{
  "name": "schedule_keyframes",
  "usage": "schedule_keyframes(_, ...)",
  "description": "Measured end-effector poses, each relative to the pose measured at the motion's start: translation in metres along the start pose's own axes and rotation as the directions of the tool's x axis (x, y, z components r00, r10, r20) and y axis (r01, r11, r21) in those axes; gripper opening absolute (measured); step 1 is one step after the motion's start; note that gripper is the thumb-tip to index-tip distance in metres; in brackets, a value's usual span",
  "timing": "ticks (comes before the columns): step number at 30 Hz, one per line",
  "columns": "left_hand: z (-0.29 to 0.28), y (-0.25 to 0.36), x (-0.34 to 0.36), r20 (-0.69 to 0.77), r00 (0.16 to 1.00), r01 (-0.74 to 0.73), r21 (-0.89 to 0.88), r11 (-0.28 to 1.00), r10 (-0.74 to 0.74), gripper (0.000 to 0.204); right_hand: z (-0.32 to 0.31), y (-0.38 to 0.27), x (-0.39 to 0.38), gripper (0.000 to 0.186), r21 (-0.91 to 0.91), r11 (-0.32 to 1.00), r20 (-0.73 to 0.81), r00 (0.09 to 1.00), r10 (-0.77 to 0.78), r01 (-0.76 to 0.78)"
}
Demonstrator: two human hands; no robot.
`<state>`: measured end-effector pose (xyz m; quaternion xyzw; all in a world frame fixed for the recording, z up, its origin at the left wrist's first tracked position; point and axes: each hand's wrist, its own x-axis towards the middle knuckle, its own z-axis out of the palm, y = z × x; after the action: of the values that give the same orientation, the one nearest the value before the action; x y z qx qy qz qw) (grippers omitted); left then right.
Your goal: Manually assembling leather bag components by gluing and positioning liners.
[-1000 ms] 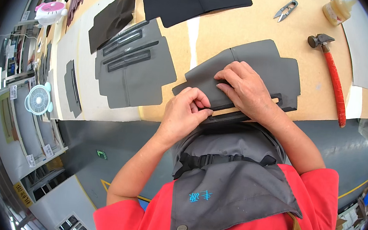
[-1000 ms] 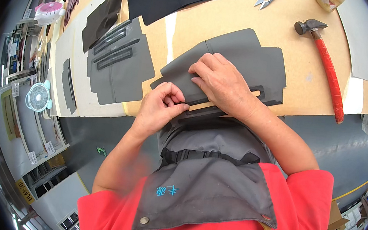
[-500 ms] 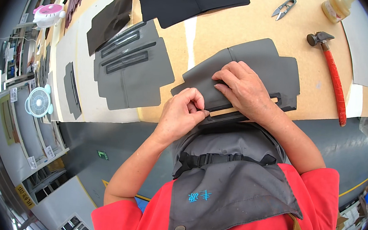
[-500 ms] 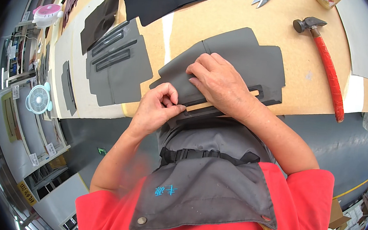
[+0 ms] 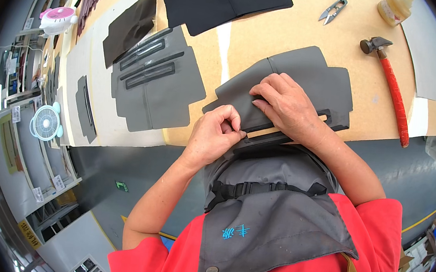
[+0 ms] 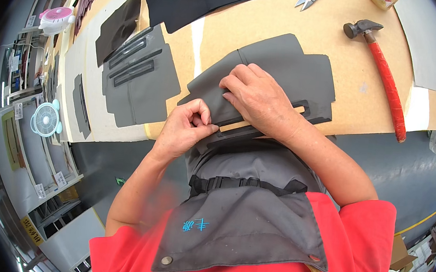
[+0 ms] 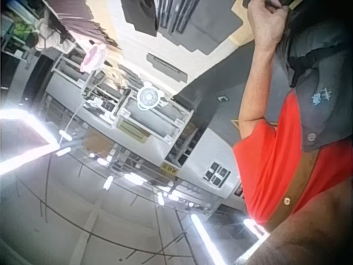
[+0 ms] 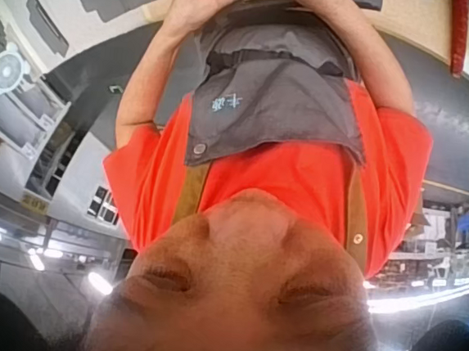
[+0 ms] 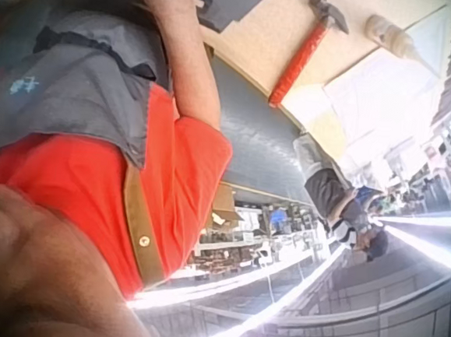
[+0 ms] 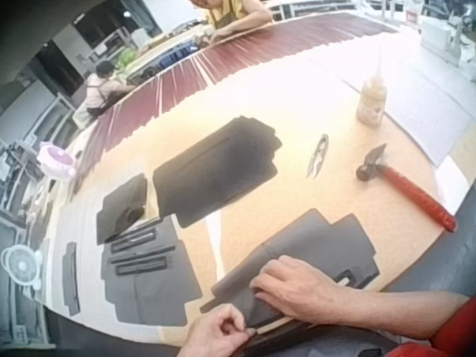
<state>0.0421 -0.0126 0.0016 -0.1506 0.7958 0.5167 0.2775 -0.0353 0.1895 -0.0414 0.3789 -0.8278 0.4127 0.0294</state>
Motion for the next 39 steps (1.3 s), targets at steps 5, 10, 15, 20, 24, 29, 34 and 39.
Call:
schedule_keyframes(5,0.001,-0.003,0.0,-0.002,1.0,-0.007,0.002,1.0,0.007,0.029,0.0,0.0,0.0,0.02,-0.003,1.0,-0.005,1.0,-0.006,0.006)
schedule_keyframes(10,0.003,-0.003,-0.002,-0.018,0.998,-0.064,-0.001,0.998,0.064,0.031,0.0,0.0,0.0,0.02,-0.006,1.0,0.005,1.0,-0.002,0.002)
schedule_keyframes(15,0.001,-0.003,-0.004,-0.023,0.998,-0.063,0.025,0.998,0.064,0.023,0.0,-0.001,0.0,0.019,-0.007,1.0,-0.003,1.0,-0.01,0.01)
schedule_keyframes(20,-0.006,0.002,-0.002,0.06,0.996,-0.061,0.015,0.998,0.06,0.023,0.0,0.0,0.0,0.018,-0.006,1.0,-0.006,1.0,-0.022,0.022)
schedule_keyframes(24,-0.002,0.002,-0.003,0.044,0.998,-0.052,-0.018,0.998,0.053,0.022,0.001,0.0,0.0,0.018,-0.012,1.0,-0.002,1.0,-0.02,0.02)
schedule_keyframes(29,0.002,0.0,-0.003,-0.037,0.995,-0.095,0.061,0.994,0.097,0.024,0.0,-0.001,0.002,0.017,-0.029,0.999,0.005,1.0,-0.029,0.03)
schedule_keyframes(34,-0.001,-0.001,-0.003,-0.006,0.998,-0.067,0.049,0.997,0.067,0.023,0.0,-0.002,0.001,0.017,-0.031,0.999,0.002,1.0,-0.02,0.02)
schedule_keyframes(39,0.0,-0.009,-0.008,-0.009,0.99,-0.14,0.044,0.989,0.141,0.015,0.0,-0.002,-0.002,0.018,-0.009,1.0,0.012,1.0,-0.001,0.001)
